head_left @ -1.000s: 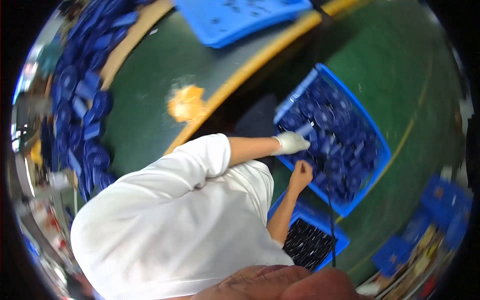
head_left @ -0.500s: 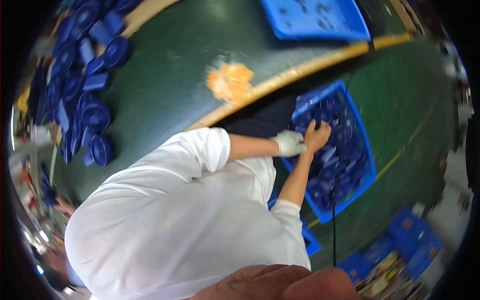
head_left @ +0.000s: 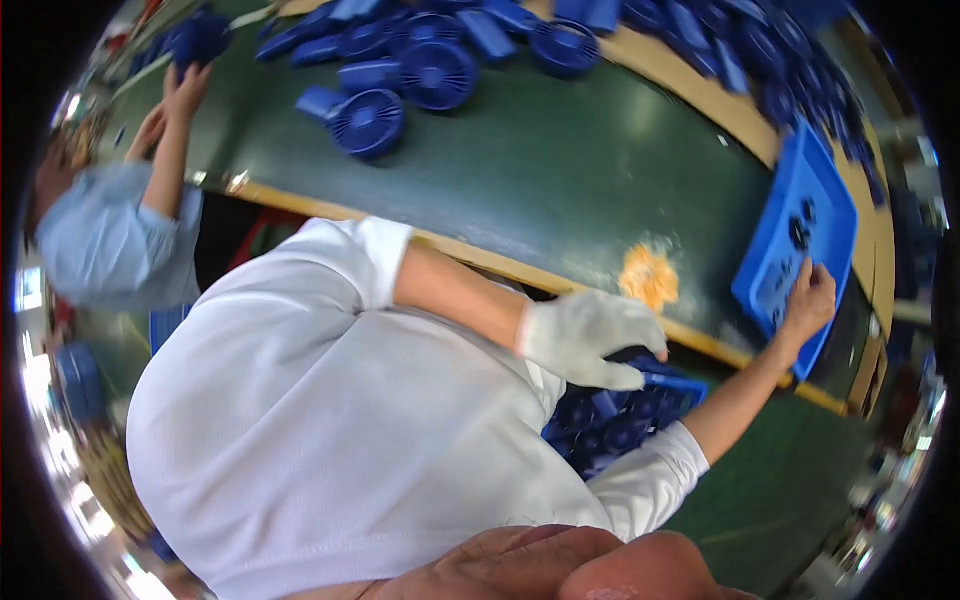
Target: The person assembles portable fans by hand, fitting a fan head to a body and inserting a small black component into the joint before placing it in a crate. This process is repeated multiple times throughout the video.
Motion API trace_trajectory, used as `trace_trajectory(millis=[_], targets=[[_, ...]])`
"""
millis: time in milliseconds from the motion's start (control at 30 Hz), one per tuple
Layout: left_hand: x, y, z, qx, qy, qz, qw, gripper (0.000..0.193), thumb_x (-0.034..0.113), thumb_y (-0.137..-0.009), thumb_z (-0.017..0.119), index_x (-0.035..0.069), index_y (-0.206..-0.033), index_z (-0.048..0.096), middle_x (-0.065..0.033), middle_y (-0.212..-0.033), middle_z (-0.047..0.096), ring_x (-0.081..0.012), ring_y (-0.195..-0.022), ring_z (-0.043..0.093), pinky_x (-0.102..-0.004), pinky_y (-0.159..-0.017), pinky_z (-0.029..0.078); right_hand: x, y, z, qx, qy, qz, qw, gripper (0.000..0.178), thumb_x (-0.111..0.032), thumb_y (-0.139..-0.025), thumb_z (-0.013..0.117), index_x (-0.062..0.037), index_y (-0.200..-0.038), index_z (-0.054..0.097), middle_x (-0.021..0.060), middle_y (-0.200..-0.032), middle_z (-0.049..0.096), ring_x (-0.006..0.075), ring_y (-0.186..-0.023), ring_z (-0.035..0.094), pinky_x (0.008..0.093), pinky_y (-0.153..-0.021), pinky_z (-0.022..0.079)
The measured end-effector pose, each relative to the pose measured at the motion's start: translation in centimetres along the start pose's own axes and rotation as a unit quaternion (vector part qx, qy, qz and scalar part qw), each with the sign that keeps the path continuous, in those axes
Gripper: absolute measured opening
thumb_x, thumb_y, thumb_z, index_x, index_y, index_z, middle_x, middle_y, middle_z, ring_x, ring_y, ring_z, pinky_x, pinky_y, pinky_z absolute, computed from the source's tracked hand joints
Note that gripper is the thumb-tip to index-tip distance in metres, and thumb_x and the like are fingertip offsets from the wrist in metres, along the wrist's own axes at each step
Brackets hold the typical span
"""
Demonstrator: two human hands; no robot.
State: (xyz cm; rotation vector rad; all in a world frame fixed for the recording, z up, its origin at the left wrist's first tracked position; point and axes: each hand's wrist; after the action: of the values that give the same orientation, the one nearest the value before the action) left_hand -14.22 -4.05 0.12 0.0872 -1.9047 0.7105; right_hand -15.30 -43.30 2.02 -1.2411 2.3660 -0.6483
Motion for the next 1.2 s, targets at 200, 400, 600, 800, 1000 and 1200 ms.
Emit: trace_trajectory(millis=[200, 400, 600, 800, 1000, 1200], targets=[[2.5, 7.8, -19.4, 0.200, -0.434, 0.087, 0.874, 0.046, 0.026, -0.072, 0.080, 0.005, -0.109, 0.061, -0.0133, -0.107, 0.064, -0.0301, -0.101, 0.061, -0.0395, -0.087, 0.050, -1.4, -5.6, 4.8, -0.137, 0.044, -0.111, 0.983, 0.037, -0.029, -0.084, 0.066, -0.0037, -0.112, 0.067, 0.0231, -0.114, 0.060, 0.0392, -0.102, 0.060, 0.0457, -0.088, 0.049], [-0.9, 20.3, -31.3, 0.081, -0.632, -0.189, 0.747, 0.068, 0.054, -0.093, 0.042, 0.004, -0.138, 0.045, -0.0188, -0.141, 0.046, -0.0360, -0.133, 0.038, -0.0426, -0.112, 0.027, -1.0, -6.5, 7.2, -0.106, 0.011, -0.131, 0.986, 0.022, -0.019, -0.079, 0.068, -0.0061, -0.096, 0.069, 0.0230, -0.102, 0.063, 0.0398, -0.094, 0.062, 0.0465, -0.082, 0.051], [-1.9, 15.6, -29.9, -0.001, -0.614, -0.142, 0.776, 0.073, 0.062, -0.092, 0.030, 0.001, -0.123, 0.054, -0.0225, -0.111, 0.056, -0.0405, -0.100, 0.053, -0.0448, -0.088, 0.042, 1.5, -5.3, 3.0, -0.081, -0.269, 0.110, 0.953, 0.021, -0.018, -0.076, 0.069, 0.0025, -0.082, 0.066, 0.0100, -0.067, 0.064, 0.0179, -0.059, 0.059, 0.0325, -0.059, 0.048], [-3.0, 10.2, -23.5, -0.014, -0.579, -0.045, 0.814, 0.070, 0.064, -0.073, 0.062, -0.001, -0.098, 0.058, -0.0162, -0.089, 0.057, -0.0362, -0.079, 0.057, -0.0433, -0.068, 0.045, -1.5, -0.8, -0.9, 0.036, -0.462, 0.224, 0.858, 0.020, 0.001, -0.079, 0.059, 0.0015, -0.096, 0.071, 0.0009, -0.077, 0.064, 0.0056, -0.058, 0.049, 0.0206, -0.050, 0.038], [-2.1, 3.5, -16.0, 0.021, -0.540, 0.078, 0.838, 0.043, 0.025, -0.051, 0.087, 0.007, -0.073, 0.054, -0.0088, -0.072, 0.054, -0.0277, -0.063, 0.053, -0.0368, -0.053, 0.042, -8.8, 10.0, -5.0, 0.137, -0.470, 0.033, 0.871, 0.024, 0.010, -0.084, 0.050, -0.0017, -0.098, 0.065, 0.0104, -0.094, 0.064, 0.0127, -0.070, 0.059, 0.0202, -0.057, 0.045], [-1.3, 0.5, -14.5, -0.052, -0.520, -0.088, 0.848, 0.056, 0.028, -0.052, 0.084, 0.002, -0.095, 0.059, -0.0135, -0.092, 0.060, -0.0332, -0.082, 0.060, -0.0408, -0.067, 0.050, -16.6, 18.2, -5.7, -0.031, -0.611, -0.008, 0.791, 0.032, 0.017, -0.080, 0.049, 0.0040, -0.108, 0.057, 0.0191, -0.099, 0.064, 0.0176, -0.064, 0.059, 0.0264, -0.053, 0.050]])
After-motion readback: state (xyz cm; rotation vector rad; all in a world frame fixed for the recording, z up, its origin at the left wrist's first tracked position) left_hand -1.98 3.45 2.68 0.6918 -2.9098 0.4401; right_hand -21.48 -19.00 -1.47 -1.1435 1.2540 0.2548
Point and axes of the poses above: each hand's wrist, its own y-axis away from the middle knuckle, its own z-axis out of the palm, x = y × z
